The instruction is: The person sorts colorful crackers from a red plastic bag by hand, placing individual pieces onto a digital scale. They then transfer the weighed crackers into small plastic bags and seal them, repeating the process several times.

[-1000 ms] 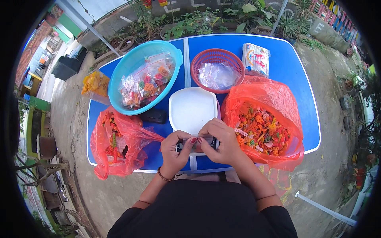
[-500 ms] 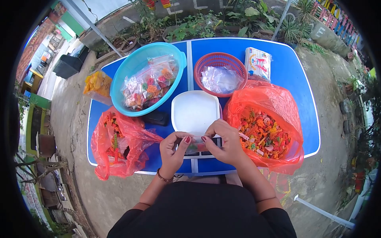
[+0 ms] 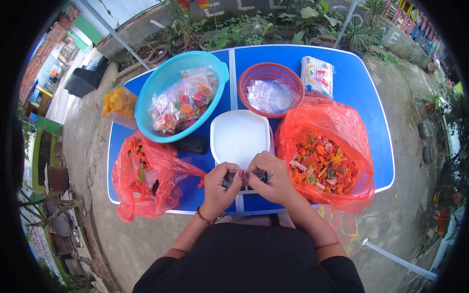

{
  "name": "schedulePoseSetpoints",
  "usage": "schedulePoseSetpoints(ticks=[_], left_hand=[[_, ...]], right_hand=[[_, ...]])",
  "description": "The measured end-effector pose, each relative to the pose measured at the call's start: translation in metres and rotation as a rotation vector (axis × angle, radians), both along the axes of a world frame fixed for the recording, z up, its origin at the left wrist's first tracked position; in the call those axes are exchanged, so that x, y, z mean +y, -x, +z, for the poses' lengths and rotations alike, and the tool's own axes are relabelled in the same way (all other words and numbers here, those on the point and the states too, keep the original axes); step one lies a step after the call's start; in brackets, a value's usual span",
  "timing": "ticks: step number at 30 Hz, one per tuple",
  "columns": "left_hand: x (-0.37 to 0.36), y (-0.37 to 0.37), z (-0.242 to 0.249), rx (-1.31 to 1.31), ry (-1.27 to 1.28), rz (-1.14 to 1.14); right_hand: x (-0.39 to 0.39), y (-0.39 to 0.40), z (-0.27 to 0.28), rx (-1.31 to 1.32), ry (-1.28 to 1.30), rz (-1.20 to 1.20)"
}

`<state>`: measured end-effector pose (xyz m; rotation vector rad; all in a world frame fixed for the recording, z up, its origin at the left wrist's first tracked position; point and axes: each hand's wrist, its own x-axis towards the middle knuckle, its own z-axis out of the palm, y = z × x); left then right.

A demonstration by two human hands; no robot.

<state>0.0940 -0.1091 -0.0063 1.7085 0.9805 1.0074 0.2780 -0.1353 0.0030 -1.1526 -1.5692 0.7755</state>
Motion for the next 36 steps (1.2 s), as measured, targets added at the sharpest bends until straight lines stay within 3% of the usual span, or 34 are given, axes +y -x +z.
schedulePoseSetpoints(ticks=[6, 9, 12, 15, 19, 24, 27, 30, 35, 36], left_hand=[[0.003, 0.002, 0.003, 0.187, -0.284, -0.022], [0.004, 0.002, 0.003, 0.257, -0.327, -0.038], [-0.001, 0.003, 0.003, -0.001, -0.024, -0.052], [0.003, 0.009, -0.001, -0.12, 0.201, -0.191], [0.002, 0.006, -0.008, -0.382, 0.385, -0.113], [0.003, 0.004, -0.001, -0.467, 0.411, 0.014], [0.01, 0.009, -0.011, -0.378, 0.237, -0.016], [0.028, 0.02, -0.007, -0.091, -0.109, 0.011], [0.06, 0.037, 0.019, 0.095, -0.36, 0.294], [0.071, 0.044, 0.021, 0.221, -0.51, 0.347]], right_hand=[[-0.003, 0.007, -0.002, 0.0, 0.072, -0.055], [-0.003, 0.003, -0.004, -0.118, -0.077, -0.043], [-0.009, 0.0, -0.003, 0.241, 0.223, 0.015], [-0.005, -0.002, -0.006, 0.673, 0.342, -0.087], [-0.003, -0.008, -0.001, 0.77, 0.325, -0.126], [-0.01, 0.002, -0.01, 0.709, 0.338, -0.048], [-0.002, 0.007, -0.019, 0.579, 0.266, -0.094], [0.017, 0.015, -0.018, 0.409, 0.207, -0.115], [0.077, 0.038, 0.009, 0.078, -0.039, -0.029], [0.09, 0.046, 0.013, -0.028, -0.109, -0.047]])
